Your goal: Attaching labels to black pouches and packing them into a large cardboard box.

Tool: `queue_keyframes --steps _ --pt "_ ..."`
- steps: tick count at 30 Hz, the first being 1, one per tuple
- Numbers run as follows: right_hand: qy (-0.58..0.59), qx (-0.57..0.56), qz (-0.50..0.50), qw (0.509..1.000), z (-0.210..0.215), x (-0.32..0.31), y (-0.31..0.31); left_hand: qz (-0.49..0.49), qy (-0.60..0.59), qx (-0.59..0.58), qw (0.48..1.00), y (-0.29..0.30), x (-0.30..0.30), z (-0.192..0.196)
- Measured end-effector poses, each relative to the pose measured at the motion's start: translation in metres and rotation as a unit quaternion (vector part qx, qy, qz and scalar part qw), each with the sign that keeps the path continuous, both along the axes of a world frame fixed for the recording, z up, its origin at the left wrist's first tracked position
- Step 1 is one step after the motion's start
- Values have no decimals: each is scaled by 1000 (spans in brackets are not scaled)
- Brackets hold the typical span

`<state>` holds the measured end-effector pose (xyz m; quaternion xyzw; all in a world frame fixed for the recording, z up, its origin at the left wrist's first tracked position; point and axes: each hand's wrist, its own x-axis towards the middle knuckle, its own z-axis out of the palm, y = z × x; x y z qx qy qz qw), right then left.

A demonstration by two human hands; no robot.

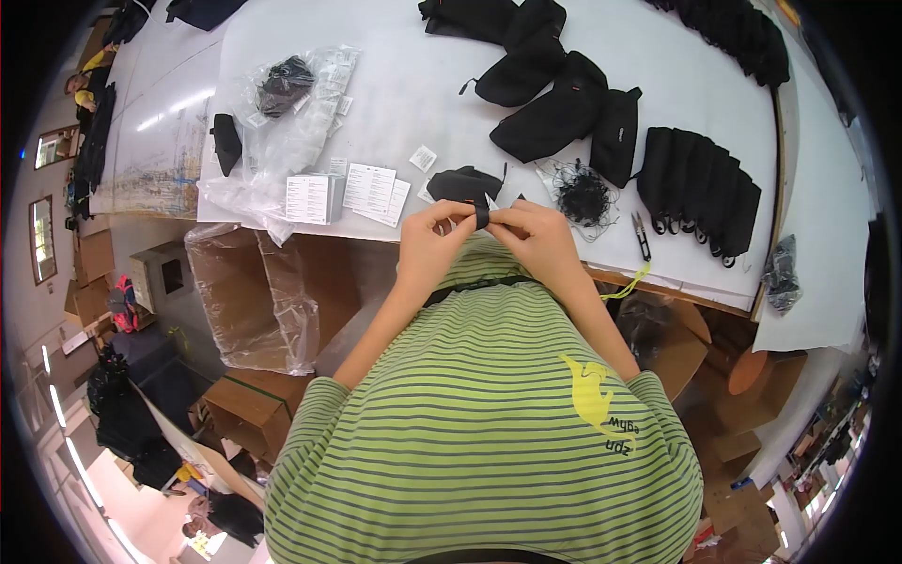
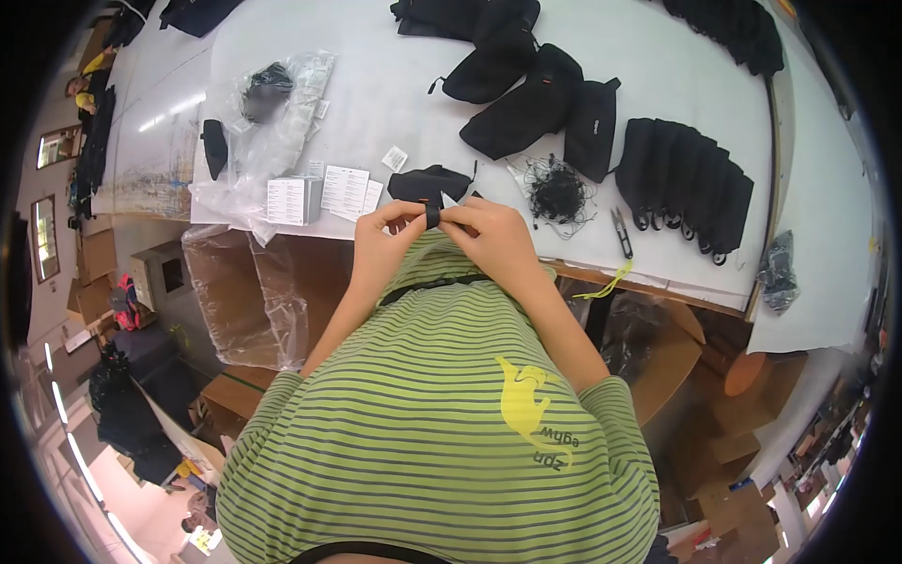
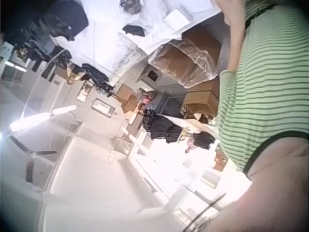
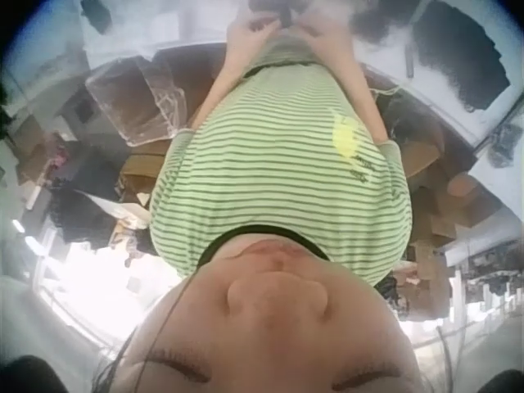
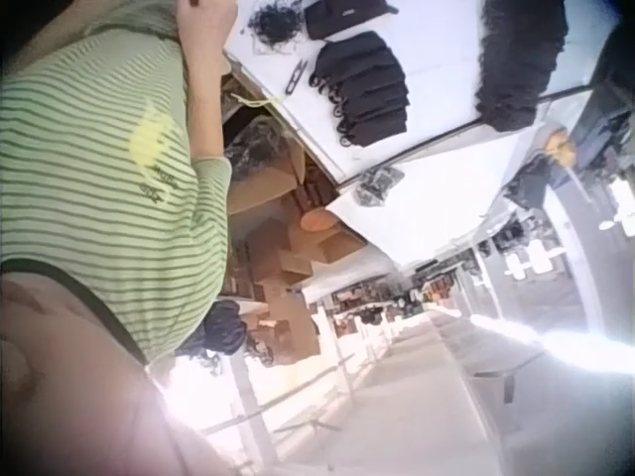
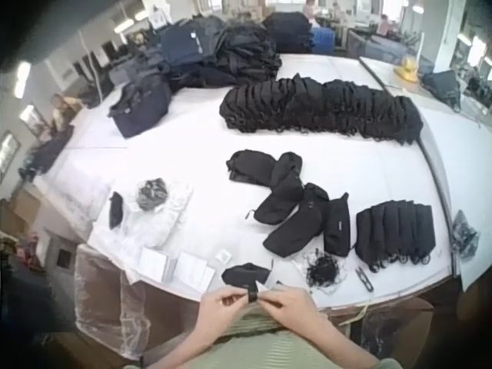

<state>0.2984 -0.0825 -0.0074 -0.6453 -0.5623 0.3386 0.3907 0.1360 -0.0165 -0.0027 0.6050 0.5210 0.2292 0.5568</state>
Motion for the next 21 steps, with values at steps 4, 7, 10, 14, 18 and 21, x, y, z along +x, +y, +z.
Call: queue_keyframes --steps 4,7,10,14,18,21 --pt "121 -85 -28 989 -2 -4 -9 -36 2 111 993 -2 -3 11" --pt "379 -10 -78 922 -6 1 -15 13 -91 103 990 -1 -7 14" --pt "444 -31 -92 891 7 10 -23 46 -222 -70 971 0 -8 33" --pt "501 -18 -109 858 17 13 -26 -16 -241 -199 950 1 -2 49" --pt "489 12 -134 862 19 5 -22 -69 -164 -150 972 0 9 54" --pt "475 -18 -152 867 19 3 -21 -102 -138 -113 979 0 9 50"
